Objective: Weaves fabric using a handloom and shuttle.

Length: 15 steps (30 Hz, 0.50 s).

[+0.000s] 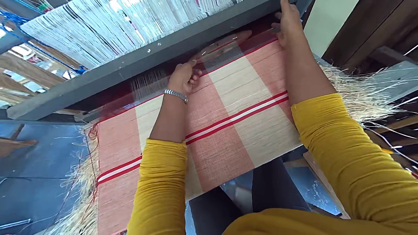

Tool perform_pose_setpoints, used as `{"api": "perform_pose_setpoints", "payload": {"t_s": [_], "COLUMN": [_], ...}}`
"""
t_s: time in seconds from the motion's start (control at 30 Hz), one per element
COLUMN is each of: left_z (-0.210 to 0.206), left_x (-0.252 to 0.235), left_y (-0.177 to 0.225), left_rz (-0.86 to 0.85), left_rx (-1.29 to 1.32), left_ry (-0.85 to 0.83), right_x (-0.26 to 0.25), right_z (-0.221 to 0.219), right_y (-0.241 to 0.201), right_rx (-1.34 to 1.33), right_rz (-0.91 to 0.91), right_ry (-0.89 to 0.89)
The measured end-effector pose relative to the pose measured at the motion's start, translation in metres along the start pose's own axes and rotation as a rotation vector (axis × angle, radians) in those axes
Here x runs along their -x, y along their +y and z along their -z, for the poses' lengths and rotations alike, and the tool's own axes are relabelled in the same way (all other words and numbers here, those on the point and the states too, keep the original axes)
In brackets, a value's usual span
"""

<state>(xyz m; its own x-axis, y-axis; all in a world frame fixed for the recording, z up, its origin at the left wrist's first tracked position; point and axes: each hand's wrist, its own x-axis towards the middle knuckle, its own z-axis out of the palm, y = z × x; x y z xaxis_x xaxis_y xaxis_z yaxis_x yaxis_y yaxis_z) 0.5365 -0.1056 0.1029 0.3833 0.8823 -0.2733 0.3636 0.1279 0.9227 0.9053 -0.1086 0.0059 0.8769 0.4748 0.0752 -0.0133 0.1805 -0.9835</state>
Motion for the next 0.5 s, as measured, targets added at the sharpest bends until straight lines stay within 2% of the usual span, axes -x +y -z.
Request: {"api": "perform_pose_setpoints", "payload": {"t_s": [0.1,0.17,0.2,0.23,0.27,0.3,0.33,0.37,0.47,0.5], "left_z": [-0.005,-0.014,-0.015,-0.01,0.001,0.016,0.022,0.022,0.001,-0.003], "left_x": [0.004,0.027,0.016,-0.009,-0.051,-0.11,-0.147,-0.153,-0.085,-0.103], "left_y": [0.003,0.016,0.015,0.01,-0.002,-0.028,-0.039,-0.037,0.01,-0.029], "left_rz": [-0.044,0.023,0.056,0.069,0.046,-0.078,-0.091,-0.033,0.268,-0.084], "left_rx": [0.109,0.165,0.181,0.238,0.36,0.54,0.652,0.698,0.383,0.419], "left_ry": [-0.041,-0.022,-0.027,-0.087,-0.231,-0.484,-0.589,-0.552,-0.053,-0.088], "right_x": [-0.001,-0.001,-0.001,-0.002,-0.003,-0.005,-0.005,-0.005,-0.006,-0.006], "right_z": [0.0,0.001,0.002,0.003,0.002,0.002,0.001,0.001,0.002,0.002], "right_y": [0.002,0.0,0.0,0.0,0.0,0.001,0.003,0.005,0.003,0.002], "right_rx": [-0.026,-0.042,-0.051,-0.06,-0.067,-0.07,-0.064,-0.057,-0.072,-0.095], "right_rz": [-0.009,-0.018,-0.028,-0.035,-0.038,-0.033,-0.028,-0.025,-0.027,-0.035], "right_ry": [0.003,0.005,0.01,0.013,0.016,0.021,0.021,0.016,0.007,0.006]}}
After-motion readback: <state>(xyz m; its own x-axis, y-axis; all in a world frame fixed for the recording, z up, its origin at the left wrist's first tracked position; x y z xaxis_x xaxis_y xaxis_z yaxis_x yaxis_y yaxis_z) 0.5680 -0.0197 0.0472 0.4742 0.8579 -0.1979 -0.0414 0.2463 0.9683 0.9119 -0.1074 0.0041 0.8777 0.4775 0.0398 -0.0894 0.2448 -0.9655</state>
